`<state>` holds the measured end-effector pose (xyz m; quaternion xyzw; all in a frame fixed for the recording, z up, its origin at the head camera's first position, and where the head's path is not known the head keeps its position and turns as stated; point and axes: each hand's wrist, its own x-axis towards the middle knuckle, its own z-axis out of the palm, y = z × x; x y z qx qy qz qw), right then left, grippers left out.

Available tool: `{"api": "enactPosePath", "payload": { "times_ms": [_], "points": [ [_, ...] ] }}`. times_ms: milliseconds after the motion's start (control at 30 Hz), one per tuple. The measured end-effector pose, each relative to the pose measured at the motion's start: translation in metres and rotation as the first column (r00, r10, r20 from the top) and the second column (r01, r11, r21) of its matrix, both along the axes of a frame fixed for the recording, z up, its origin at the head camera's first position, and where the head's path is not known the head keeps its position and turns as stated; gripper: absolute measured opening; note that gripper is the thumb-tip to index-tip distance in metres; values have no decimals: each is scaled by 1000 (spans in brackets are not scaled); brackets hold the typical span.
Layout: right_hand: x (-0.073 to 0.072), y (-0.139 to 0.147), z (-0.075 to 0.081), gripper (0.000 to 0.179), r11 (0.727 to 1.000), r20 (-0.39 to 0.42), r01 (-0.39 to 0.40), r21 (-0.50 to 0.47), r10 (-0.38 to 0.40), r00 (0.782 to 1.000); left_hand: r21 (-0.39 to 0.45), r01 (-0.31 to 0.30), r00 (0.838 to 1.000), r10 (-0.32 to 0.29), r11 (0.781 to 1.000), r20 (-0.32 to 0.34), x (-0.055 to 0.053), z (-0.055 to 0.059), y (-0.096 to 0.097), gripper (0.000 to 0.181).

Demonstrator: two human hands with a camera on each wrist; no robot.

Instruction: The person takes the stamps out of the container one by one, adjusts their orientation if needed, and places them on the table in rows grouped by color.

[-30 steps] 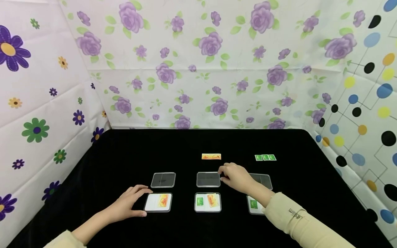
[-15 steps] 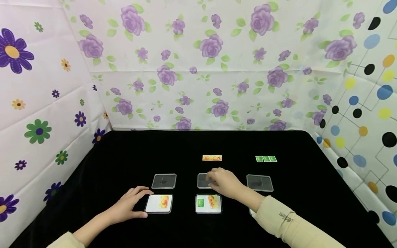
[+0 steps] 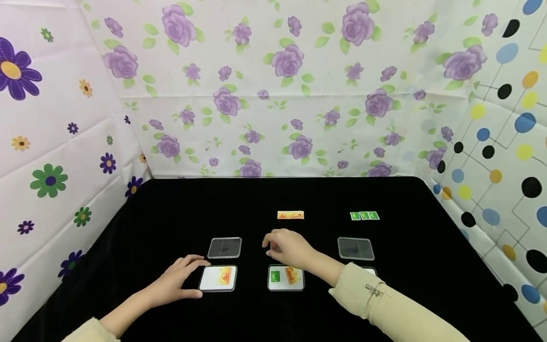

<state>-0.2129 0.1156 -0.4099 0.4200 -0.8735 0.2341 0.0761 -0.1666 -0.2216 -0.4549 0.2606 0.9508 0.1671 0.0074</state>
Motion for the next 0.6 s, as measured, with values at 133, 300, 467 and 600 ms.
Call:
{"api": "enactPosePath", "payload": {
  "times_ms": [133,300,467,600],
  "points": [
    [-1,-11,3,14,1000,-2,-23,-2,23,1000,0,4,1000,-4,1000,-2,-1,0,0,68],
    [-2,-23,4,15,999,9,-34,32,33,999,0,-1,1000,1,1000,-1,-1,2,0,67],
    [-1,-32,5,15,996,3,-52,69,52,999,9,5,1000,-5,1000,-1,0,2,1,67],
    [-1,-39,4,15,995,15,-65,77,64,998,12,5,1000,-5,1000,-6,1,2,1,67]
  ]
}}
